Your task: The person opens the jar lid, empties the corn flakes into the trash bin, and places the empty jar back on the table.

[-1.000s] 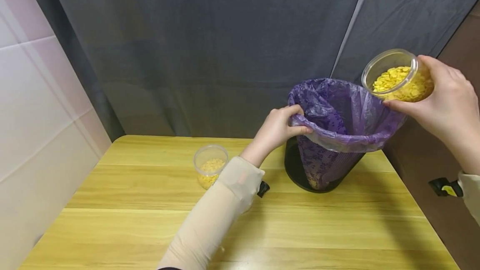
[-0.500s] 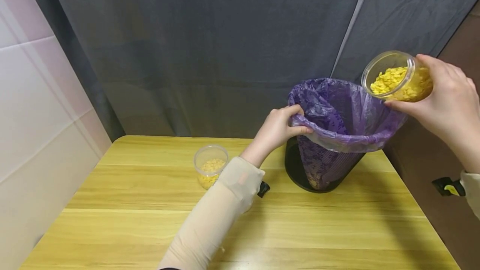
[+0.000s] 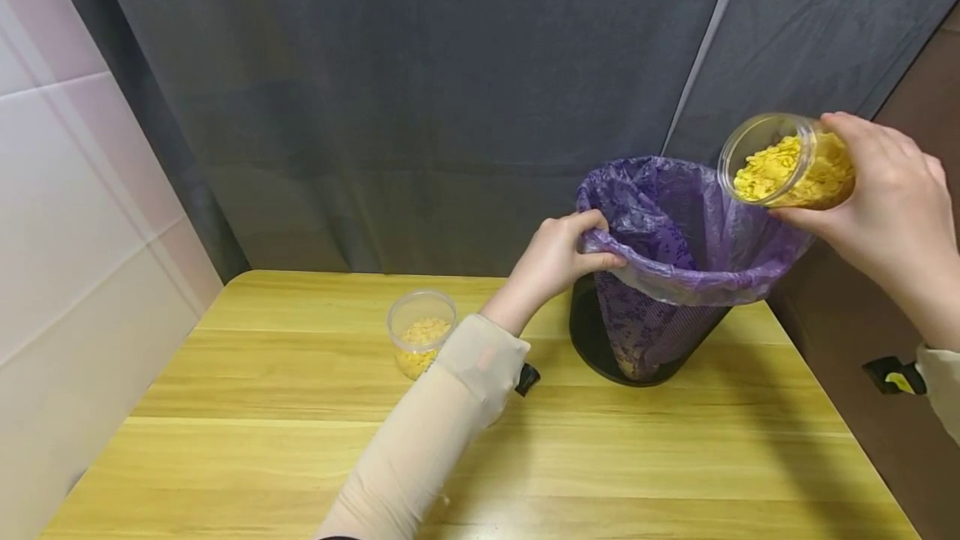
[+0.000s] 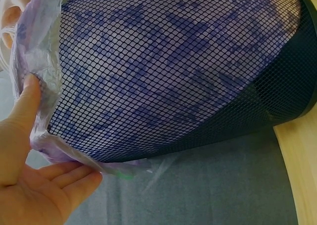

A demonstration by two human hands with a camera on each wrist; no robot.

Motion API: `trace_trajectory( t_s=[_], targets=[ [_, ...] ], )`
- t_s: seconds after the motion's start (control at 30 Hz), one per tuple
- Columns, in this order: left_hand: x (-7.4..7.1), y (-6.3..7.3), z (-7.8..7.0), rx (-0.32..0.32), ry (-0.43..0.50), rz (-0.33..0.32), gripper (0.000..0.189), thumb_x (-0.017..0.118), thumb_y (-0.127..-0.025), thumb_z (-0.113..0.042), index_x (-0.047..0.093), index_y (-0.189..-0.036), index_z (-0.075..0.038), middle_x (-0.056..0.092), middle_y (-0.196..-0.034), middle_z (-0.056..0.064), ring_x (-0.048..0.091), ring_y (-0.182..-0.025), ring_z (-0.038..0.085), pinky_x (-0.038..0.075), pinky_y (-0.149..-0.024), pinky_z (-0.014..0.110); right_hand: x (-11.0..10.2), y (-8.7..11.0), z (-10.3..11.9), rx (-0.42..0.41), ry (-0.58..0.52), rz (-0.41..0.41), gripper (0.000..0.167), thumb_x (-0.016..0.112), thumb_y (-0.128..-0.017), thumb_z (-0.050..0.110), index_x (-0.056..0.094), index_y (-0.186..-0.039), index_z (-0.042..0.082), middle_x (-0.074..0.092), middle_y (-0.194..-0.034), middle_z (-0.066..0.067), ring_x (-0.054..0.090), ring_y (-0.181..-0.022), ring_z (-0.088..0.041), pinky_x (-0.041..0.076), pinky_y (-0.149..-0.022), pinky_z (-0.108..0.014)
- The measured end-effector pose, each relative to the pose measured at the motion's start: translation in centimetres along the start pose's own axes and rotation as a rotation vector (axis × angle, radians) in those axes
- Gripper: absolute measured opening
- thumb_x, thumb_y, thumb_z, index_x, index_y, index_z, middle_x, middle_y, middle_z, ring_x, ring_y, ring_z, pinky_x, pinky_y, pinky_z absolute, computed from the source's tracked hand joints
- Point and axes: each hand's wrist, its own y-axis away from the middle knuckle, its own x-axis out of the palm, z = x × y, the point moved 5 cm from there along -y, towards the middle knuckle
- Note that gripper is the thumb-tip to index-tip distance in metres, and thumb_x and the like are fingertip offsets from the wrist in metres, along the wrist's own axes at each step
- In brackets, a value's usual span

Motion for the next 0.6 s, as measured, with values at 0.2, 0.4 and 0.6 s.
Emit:
trace_trajectory(
  t_s=[0.2, 0.4, 0.6],
  targets=[
    [-0.03, 0.01, 0.00, -0.006, 0.001, 0.008, 0.031, 0.078, -0.078, -0.035, 0.060, -0.093, -0.015, 0.040, -0.062, -0.003, 0.039, -0.059, 0.013, 0.032, -0.055, 0.025, 0.06, 0.11, 0.07, -0.026, 0.019, -0.008, 0.093, 0.088, -0.059, 0.012, 0.043, -0.141, 0.005, 0.043, -0.144, -0.017, 0.036, -0.130, -0.042, 0.023, -0.099, -0.064],
    [0.04, 0.02, -0.02, -0.005, 0.004, 0.014, 0.030, 0.078, -0.078, -0.035, 0.060, -0.093, -0.015, 0.040, -0.063, -0.003, 0.039, -0.060, 0.013, 0.032, -0.056, 0.024, 0.01, 0.27, 0.17, -0.051, 0.023, -0.024, 0.094, 0.089, -0.057, 0.012, 0.044, -0.140, 0.005, 0.042, -0.145, -0.015, 0.036, -0.131, -0.040, 0.023, -0.100, -0.063],
    [-0.02, -0.03, -0.08, 0.003, -0.003, 0.003, 0.030, 0.078, -0.078, -0.035, 0.060, -0.092, -0.015, 0.041, -0.063, -0.003, 0.039, -0.059, 0.013, 0.032, -0.056, 0.025, 0.09, 0.30, 0.27, -0.081, 0.035, -0.031, 0.096, 0.090, -0.057, 0.010, 0.043, -0.141, 0.006, 0.041, -0.146, -0.015, 0.035, -0.133, -0.037, 0.022, -0.102, -0.062]
  ],
)
